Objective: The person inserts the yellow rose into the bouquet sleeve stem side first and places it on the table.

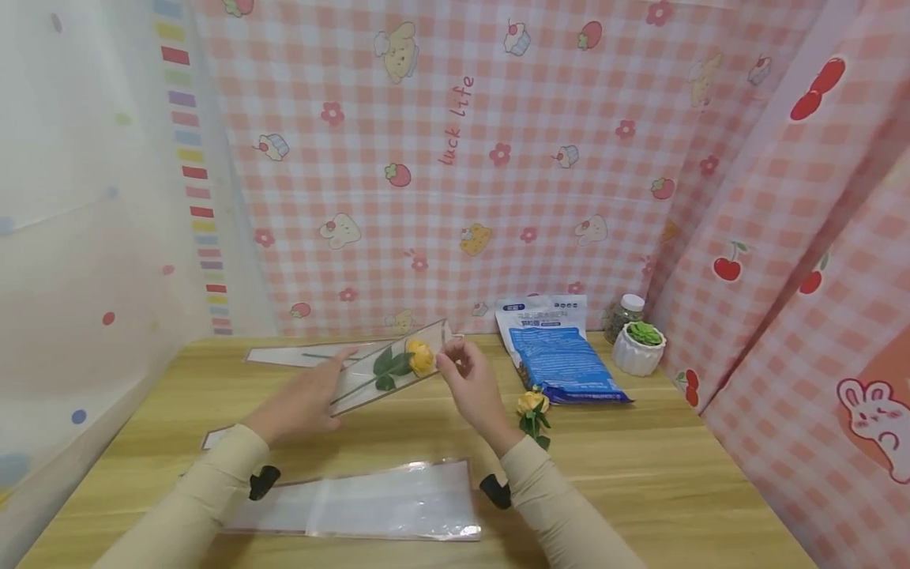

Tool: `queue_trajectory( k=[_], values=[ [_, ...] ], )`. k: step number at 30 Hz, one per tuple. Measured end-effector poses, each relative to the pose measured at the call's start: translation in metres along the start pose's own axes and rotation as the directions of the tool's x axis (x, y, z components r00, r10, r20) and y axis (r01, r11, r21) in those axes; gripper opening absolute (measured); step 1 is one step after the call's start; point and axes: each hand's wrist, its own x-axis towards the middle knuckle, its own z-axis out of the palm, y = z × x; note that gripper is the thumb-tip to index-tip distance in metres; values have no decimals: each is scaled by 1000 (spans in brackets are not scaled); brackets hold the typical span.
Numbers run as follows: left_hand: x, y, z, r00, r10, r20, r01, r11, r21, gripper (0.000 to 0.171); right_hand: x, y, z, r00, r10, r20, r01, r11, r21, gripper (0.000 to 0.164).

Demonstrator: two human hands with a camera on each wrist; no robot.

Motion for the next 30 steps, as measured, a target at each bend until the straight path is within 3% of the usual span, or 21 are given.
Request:
queue_trajectory(
  k=[6, 9, 16, 19, 22, 26, 30],
  values=[
    [-9, -9, 3, 999, -32, 6, 33, 999, -43, 85, 7, -7, -16, 993, -116, 36, 118, 992, -53, 13],
    [-12, -10, 2, 999, -44, 4, 44, 997, -60, 80, 7, -7, -21, 988, -152, 24, 154, 985, -82, 12],
    [-15, -12, 0, 999, -42, 4, 42, 996, -77, 75, 7, -9, -30, 988, -119, 102, 121, 993, -13, 14],
    [-16, -13, 0, 999, -48, -9, 47, 996, -70, 72, 8, -8, -33, 990, -39, 132, 38, 999, 12, 22],
    [-17, -15, 0, 998, -47, -40, 46, 998, -31, 68, 11, -5, -37, 982, 152, 115, -157, 987, 32, 32],
    [-18, -18, 2, 993, -34, -110, 37, 999, 26, 63, 15, 2, -42, 900, 413, 136, -422, 906, 43, 38],
    [-19, -23, 5, 989, 12, -147, 0, 997, 80, 62, 16, 15, -46, 831, 498, 248, -532, 841, 95, 24]
  ],
)
